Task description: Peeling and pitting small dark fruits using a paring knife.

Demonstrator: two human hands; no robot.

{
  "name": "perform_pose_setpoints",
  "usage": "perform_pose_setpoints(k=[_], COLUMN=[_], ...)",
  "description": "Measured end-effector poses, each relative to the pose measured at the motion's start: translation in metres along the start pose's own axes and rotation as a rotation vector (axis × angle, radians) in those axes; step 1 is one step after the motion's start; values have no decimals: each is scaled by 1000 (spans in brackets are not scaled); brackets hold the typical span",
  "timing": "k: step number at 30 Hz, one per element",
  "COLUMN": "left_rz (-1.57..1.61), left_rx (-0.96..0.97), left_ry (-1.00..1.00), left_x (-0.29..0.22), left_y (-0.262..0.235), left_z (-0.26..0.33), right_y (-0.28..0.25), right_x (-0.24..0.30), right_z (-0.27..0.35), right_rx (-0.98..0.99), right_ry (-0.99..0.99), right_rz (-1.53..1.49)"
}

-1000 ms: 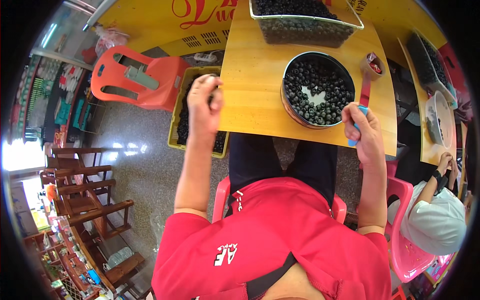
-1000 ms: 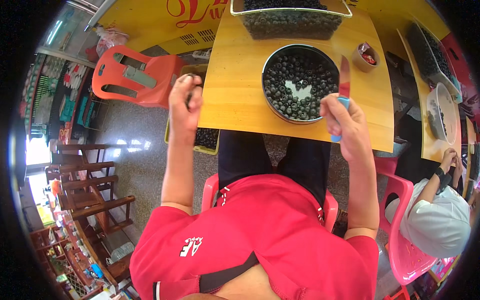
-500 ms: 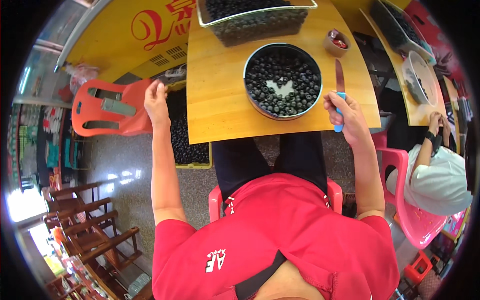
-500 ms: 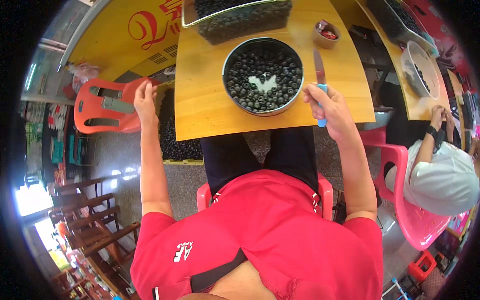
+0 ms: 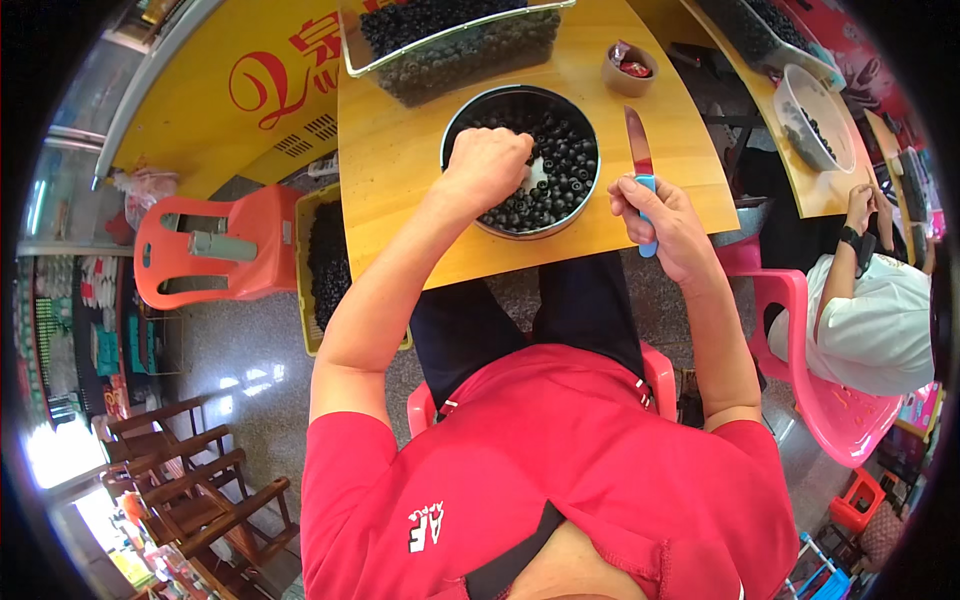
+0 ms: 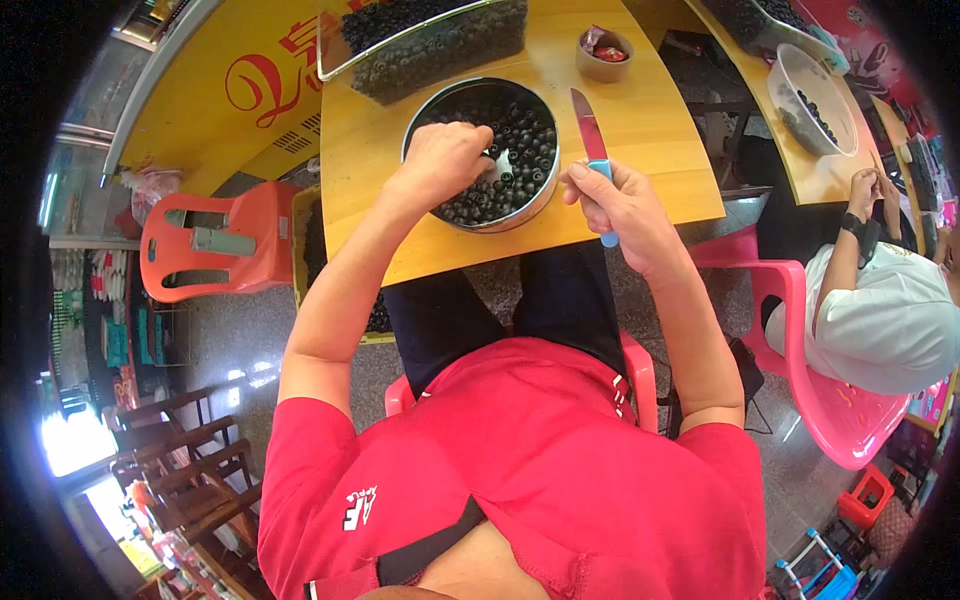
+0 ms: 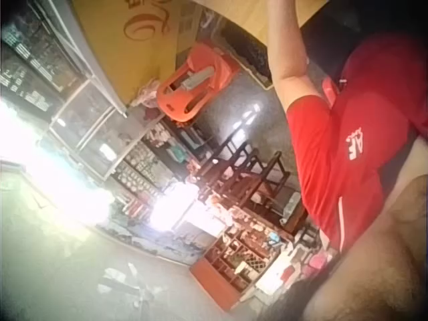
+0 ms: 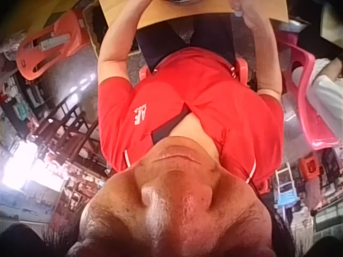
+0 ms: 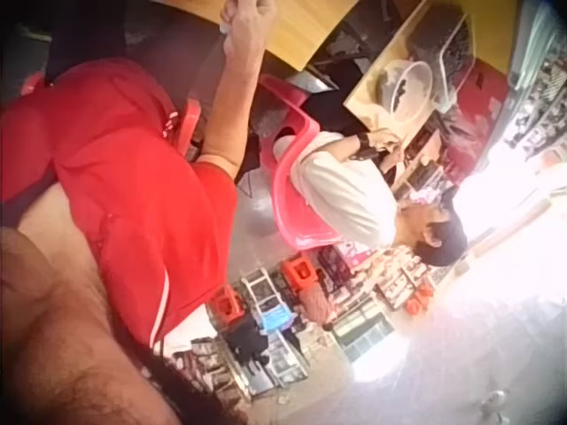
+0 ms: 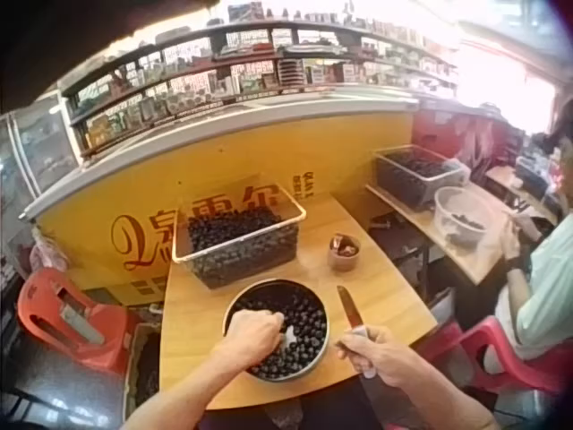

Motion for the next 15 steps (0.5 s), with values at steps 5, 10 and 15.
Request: perform_pose_setpoints(k=[5, 10, 15], left_rz=[26, 51, 26], left_rx=[6, -39, 78], left_ry=[-65, -150, -168], left_x=[1, 5, 11], left_y=[7, -5, 10], left_z=[5, 11, 4], right_y=[-4, 6, 22], right_x=[1, -2, 3], right_z=[2, -8, -7], right_rx=[1, 35, 72], right_ry=[1, -5, -12], right_rz=[-11, -14, -30])
Point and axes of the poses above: each hand's wrist, its own z-axis away from the middle knuckle, its own y-axis out of the palm, x = y × z, the point moved 8 cm from there along -z, towards the middle knuckle, and after that the axes turned 10 degrees about -x, right-handed, at the moved point
